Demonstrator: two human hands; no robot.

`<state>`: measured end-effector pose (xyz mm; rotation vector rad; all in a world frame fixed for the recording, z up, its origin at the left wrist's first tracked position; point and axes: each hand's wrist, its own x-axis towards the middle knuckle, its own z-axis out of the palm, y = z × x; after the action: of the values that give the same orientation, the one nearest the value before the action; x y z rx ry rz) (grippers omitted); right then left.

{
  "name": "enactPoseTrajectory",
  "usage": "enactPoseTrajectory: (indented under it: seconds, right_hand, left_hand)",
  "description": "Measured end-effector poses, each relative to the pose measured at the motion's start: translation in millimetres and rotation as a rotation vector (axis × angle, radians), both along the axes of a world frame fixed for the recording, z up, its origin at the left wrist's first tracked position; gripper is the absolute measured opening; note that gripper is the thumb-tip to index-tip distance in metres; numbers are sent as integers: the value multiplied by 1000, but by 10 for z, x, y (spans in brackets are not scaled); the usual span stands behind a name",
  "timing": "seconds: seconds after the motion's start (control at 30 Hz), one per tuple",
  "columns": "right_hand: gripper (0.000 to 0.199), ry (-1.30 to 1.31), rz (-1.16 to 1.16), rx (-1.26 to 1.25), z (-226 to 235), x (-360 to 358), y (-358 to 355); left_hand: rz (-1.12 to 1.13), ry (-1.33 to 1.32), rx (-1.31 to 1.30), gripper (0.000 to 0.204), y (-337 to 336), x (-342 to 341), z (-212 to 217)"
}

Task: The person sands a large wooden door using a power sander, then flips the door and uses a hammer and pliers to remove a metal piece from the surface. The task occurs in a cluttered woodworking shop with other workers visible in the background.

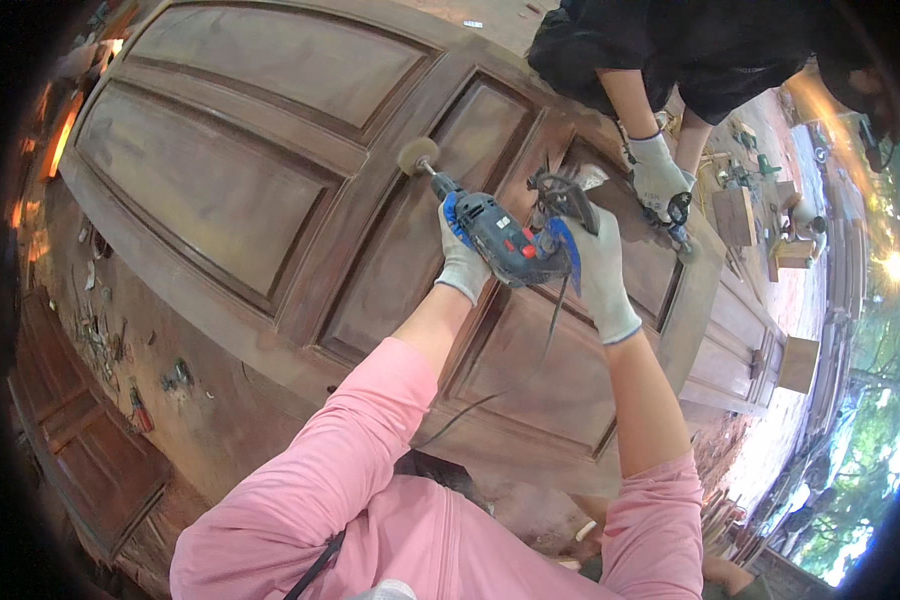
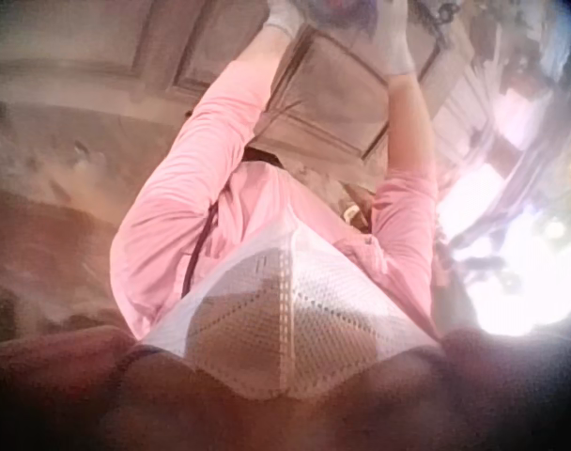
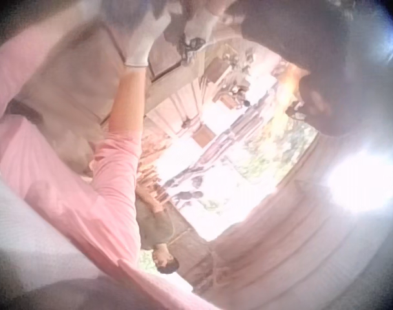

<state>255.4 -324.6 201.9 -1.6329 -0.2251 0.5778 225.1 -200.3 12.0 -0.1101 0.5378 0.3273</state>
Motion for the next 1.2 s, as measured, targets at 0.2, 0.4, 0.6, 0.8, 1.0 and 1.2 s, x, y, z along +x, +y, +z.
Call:
enactPoseTrajectory:
  seconds: [0.2, 0.4, 0.6, 0.8, 1.0, 1.2]
  right_hand:
    - [35, 68, 38, 35, 312, -367, -58]
    - [37, 148, 83, 12, 685, -175, -124]
    - [36, 195, 213, -65, 754, -36, -153]
    - [35, 184, 292, -82, 920, -9, -68]
    - [38, 114, 286, -66, 736, 19, -20]
    - [33, 253, 285, -42, 767, -289, -149]
  left_hand:
    - [73, 50, -62, 35, -103, -446, 22]
    - [129, 166, -23, 32, -137, -513, 778]
    - [165, 162, -76, 37, -170, -610, 847]
    - [189, 189, -40, 39, -211, -634, 789]
    - [189, 161, -8, 36, -84, -452, 726]
    - [244, 175, -75, 38, -255, -952, 727]
